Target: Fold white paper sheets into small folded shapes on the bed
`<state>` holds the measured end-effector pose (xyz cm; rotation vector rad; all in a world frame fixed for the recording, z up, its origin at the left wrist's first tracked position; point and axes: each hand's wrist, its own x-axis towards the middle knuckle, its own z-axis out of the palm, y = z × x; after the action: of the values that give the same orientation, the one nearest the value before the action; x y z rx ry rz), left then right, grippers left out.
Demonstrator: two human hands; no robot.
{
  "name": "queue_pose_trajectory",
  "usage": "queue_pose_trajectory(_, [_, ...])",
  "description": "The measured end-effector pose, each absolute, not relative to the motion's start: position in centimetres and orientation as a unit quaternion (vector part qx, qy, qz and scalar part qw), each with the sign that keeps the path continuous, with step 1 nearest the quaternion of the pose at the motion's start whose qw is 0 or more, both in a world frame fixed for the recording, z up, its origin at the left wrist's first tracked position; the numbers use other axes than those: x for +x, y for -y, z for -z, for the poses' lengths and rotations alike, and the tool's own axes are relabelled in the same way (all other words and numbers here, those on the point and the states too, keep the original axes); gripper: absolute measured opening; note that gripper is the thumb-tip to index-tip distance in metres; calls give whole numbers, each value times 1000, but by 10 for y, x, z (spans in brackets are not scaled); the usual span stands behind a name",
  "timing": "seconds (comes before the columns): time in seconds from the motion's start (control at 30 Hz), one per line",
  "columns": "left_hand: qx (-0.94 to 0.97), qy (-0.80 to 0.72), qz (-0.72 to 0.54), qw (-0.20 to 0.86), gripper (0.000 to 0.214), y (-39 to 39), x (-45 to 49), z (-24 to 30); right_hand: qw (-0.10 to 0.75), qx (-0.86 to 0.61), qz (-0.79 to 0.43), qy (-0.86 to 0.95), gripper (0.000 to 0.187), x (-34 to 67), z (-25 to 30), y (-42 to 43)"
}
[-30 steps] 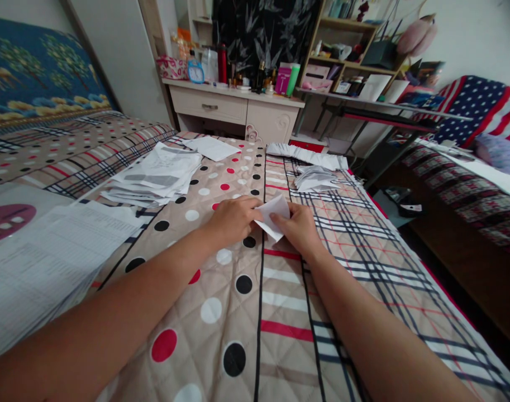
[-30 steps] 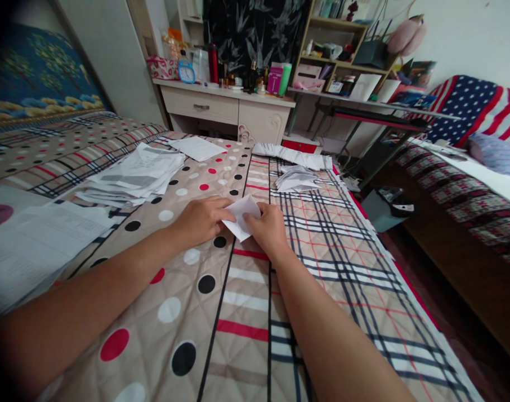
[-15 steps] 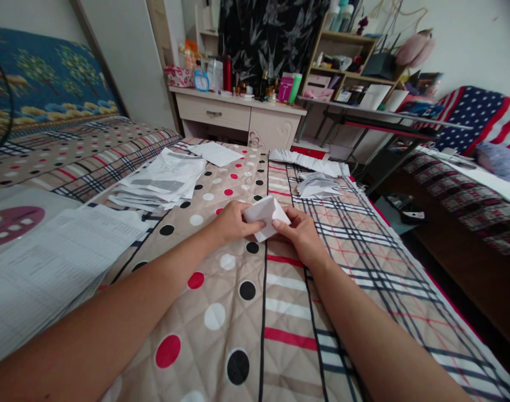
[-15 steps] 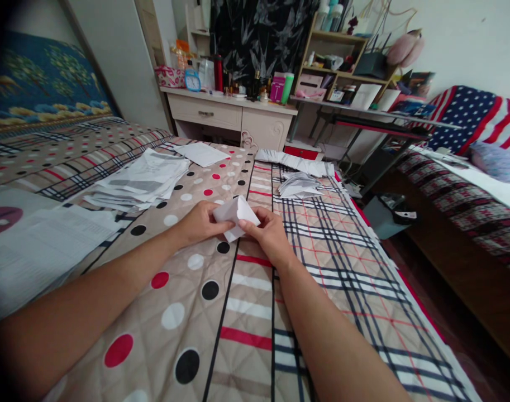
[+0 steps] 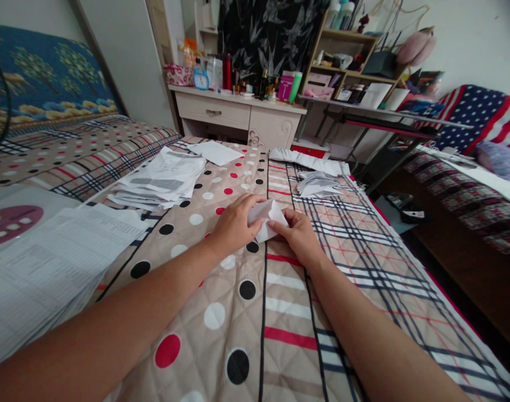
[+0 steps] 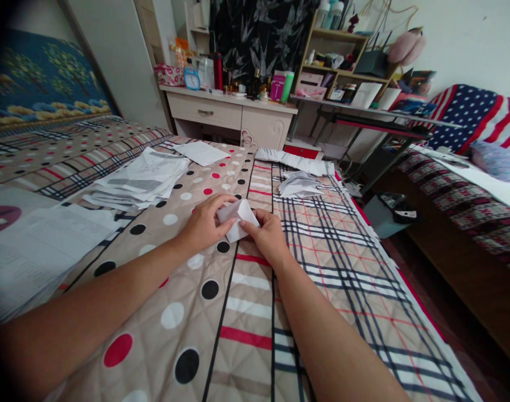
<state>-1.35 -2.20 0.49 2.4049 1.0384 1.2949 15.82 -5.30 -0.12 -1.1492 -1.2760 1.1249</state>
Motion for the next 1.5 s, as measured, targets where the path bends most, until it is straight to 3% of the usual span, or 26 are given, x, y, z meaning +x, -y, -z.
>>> queue_pose_trajectory(0.23, [851,-343,-392,57,33,29,-11,-6,514,-483,-461,539,41,156,1,55])
queue_pose_trajectory(0.43, [831,-341,-437,-43,17,33,-12,-11,499,-491,-441,561,40,156,4,55])
queue_pose_trajectory(0.77, [783,-386,-486,52,11,30,-12,-10,488,-513,-436,555,42,154,2,56])
queue_pose_trajectory(1.3, [856,-301,-417,-54,18,40,-11,-15,508,-555,-336,567,40,146,0,56])
queue_pose_trajectory(1.5, [804,-325,-495,53,15,39,-9,-18,518,-517,-356,581,36,151,2,57])
